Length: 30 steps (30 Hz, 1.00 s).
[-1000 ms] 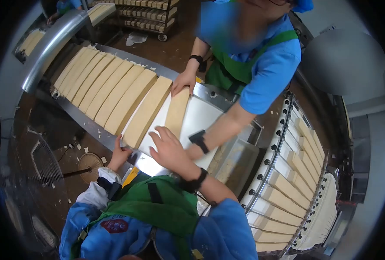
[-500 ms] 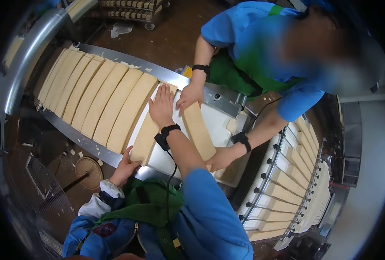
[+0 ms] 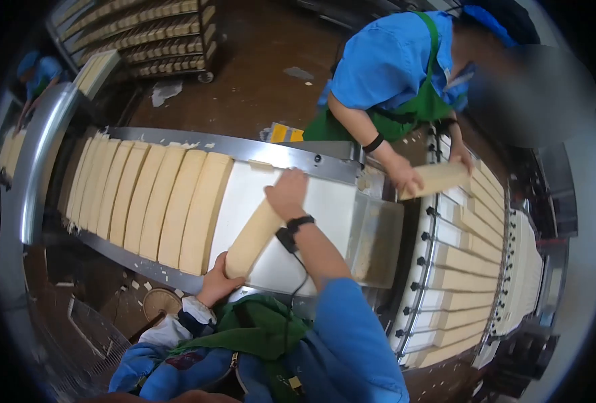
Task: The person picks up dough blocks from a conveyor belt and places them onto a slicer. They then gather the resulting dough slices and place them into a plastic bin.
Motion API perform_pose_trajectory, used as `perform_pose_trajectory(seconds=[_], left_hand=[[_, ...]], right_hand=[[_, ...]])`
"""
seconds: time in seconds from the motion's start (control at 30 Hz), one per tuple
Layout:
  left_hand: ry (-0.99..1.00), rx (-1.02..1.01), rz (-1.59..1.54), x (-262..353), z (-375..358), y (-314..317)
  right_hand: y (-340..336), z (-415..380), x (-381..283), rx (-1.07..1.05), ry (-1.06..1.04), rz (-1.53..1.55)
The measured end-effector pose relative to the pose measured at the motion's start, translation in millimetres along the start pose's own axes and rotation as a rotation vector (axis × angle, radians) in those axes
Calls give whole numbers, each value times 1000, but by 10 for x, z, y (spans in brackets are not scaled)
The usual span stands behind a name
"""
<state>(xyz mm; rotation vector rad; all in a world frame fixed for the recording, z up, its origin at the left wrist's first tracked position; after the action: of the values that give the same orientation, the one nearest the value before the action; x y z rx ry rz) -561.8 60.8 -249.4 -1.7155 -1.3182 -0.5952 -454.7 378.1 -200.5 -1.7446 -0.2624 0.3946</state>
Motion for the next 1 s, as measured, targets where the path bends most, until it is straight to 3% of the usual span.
perform_pose_trajectory(seconds=[0.1, 0.17, 0.33, 0.4, 0.47, 0.57, 0.67, 0.73, 0.8, 0.87, 1.0], left_hand=[[114, -104, 165, 399, 126, 164], [40, -149, 290, 512, 211, 210], [-23, -100, 538, 646, 270, 331], [155, -54, 500, 682, 330, 411], [112, -39, 593, 613, 413, 489], [156, -72, 654, 808, 472, 723], [346, -180, 507, 1708, 311, 1391], [441, -267, 495, 2267, 167, 1975], [519, -367, 423, 2830, -86, 2585], [560, -466, 358, 3220, -310, 3174], [582, -494, 370, 3622, -524, 3982]], right_hand=[[-131, -597, 1096, -155, 276, 106], [-17, -1134, 1726, -237, 423, 285], [-123, -2137, 1632, -249, -56, 656], [114, -2434, 1594, -172, 27, 287], [276, -2603, 1721, -39, 232, 276], [22, -2937, 2018, -17, 308, 338], [-368, -3523, 2794, 104, 400, 430], [-786, -4013, 3430, 209, 429, 327], [-1098, -4449, 4181, 212, 466, 378], [-1333, -4702, 4855, 46, 535, 369], [-1186, -4933, 5976, 31, 354, 575]])
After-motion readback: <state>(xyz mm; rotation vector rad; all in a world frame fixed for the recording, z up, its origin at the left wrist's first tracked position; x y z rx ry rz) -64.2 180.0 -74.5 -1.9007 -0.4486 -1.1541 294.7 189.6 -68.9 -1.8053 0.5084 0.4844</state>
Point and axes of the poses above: each hand's wrist, its own z-axis towards the middle knuckle, its own y-axis out of the palm, x = y × z, the point moved 10 cm from there along z, towards the middle knuckle, and after that the axes turned 10 degrees about -x, right-handed, at the moved point
